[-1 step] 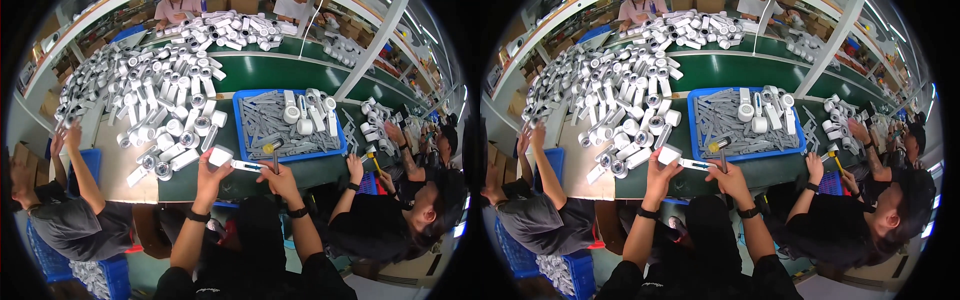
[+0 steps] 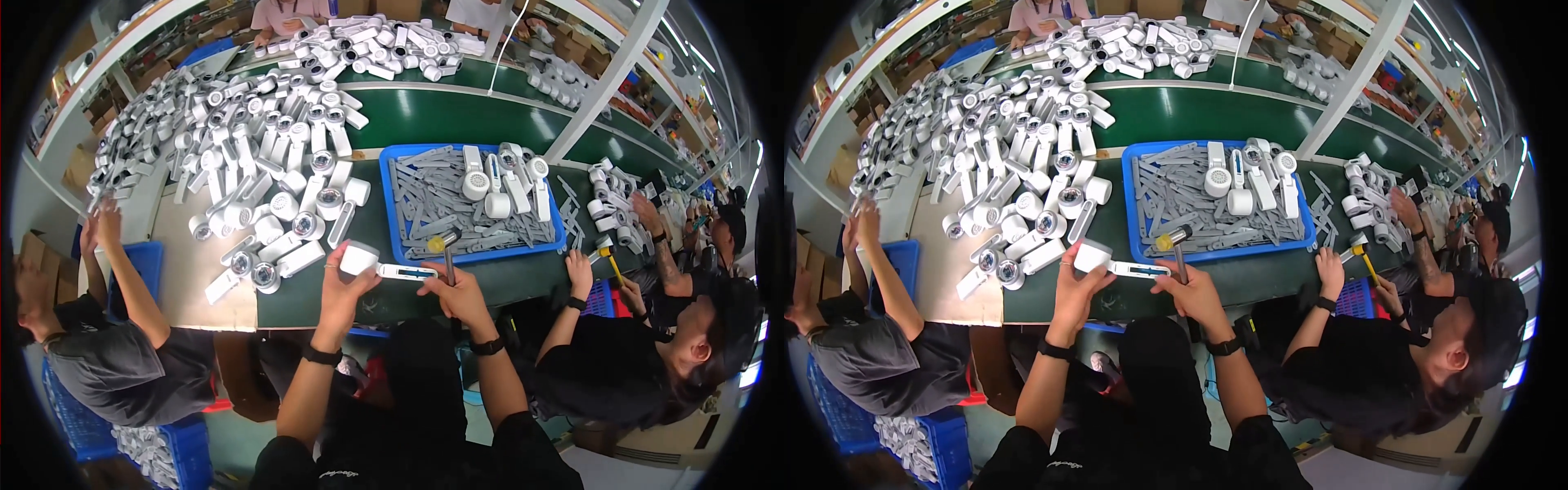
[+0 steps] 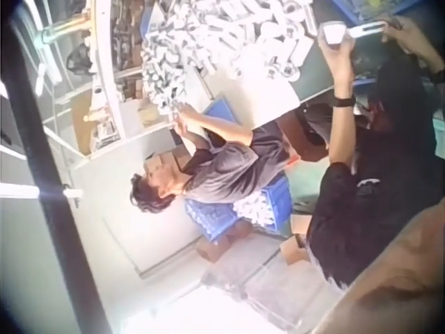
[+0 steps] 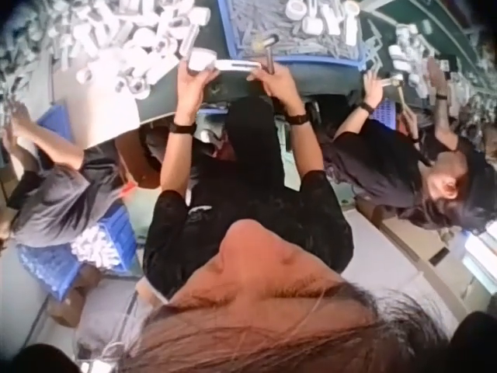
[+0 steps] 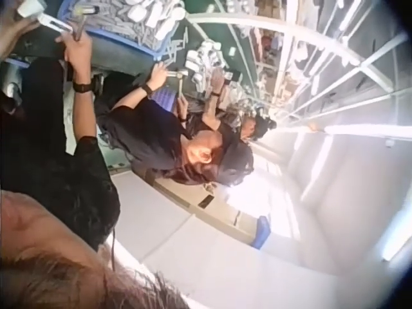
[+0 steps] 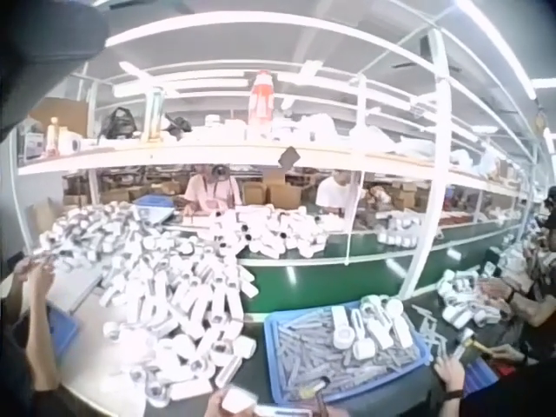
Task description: Assemble plastic components by tapping a metal part into place using a small hammer.
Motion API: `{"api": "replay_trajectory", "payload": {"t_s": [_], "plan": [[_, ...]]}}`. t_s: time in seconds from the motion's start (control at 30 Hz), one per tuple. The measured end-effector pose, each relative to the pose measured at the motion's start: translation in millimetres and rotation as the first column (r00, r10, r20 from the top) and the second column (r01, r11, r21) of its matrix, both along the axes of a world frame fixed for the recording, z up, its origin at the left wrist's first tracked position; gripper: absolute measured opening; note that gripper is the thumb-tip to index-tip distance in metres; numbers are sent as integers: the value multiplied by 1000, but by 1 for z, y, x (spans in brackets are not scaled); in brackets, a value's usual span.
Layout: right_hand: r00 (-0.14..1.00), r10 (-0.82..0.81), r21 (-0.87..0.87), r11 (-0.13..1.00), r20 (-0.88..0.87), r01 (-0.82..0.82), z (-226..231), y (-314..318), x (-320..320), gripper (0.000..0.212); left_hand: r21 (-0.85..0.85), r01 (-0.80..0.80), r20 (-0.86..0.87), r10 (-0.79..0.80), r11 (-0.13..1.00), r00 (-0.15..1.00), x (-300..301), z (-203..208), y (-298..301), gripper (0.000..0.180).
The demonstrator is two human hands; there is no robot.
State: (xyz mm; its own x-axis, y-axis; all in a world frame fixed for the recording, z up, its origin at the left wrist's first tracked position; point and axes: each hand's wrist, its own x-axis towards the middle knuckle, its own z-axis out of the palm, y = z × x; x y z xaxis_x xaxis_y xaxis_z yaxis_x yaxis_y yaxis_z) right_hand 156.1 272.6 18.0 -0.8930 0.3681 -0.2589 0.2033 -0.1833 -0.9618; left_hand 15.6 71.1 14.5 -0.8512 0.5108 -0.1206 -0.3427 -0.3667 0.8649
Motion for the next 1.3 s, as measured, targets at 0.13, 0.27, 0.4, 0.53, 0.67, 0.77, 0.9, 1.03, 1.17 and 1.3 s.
{"api": "replay_trajectory", "payload": {"t_s": [0.13,0.27,0.4,0.53,0.67,0.77,0.9,1.03,1.17,1.3], "plan": [[993,1,157,987,116,-19,-1,-7,8,36,-257,120,-120,-155,959,981,5,-8,-16,56],[989,-1,146,989,149,-21,-20,1,9,35,-789,-400,-598,-433,467,675,6,-23,-16,77],[981,-15,185,982,195,-22,-29,3,6,38,-809,-442,-585,-470,387,660,7,-31,-9,78],[982,1,222,974,188,-43,-11,2,8,44,-853,-430,-521,-516,295,680,9,-11,-20,85],[980,-135,138,984,146,114,-9,39,29,43,-885,-371,-465,-565,281,682,-22,30,-29,66],[989,-126,6,992,72,126,-28,63,32,38,-734,-425,-676,-512,529,530,-58,52,20,44],[994,-96,-134,987,-45,89,-44,65,29,34,-492,-513,-863,-471,703,182,-132,35,98,22],[1000,-27,-107,994,8,28,-39,59,29,33,-684,-573,-704,-614,452,356,-183,-3,171,27],[999,12,-96,995,49,-7,-38,58,27,33,-547,-773,-657,-737,322,158,-199,-29,205,32],[999,22,-143,990,34,-17,-34,63,27,32,-679,-692,-618,-699,245,359,-206,-33,217,31]]}}
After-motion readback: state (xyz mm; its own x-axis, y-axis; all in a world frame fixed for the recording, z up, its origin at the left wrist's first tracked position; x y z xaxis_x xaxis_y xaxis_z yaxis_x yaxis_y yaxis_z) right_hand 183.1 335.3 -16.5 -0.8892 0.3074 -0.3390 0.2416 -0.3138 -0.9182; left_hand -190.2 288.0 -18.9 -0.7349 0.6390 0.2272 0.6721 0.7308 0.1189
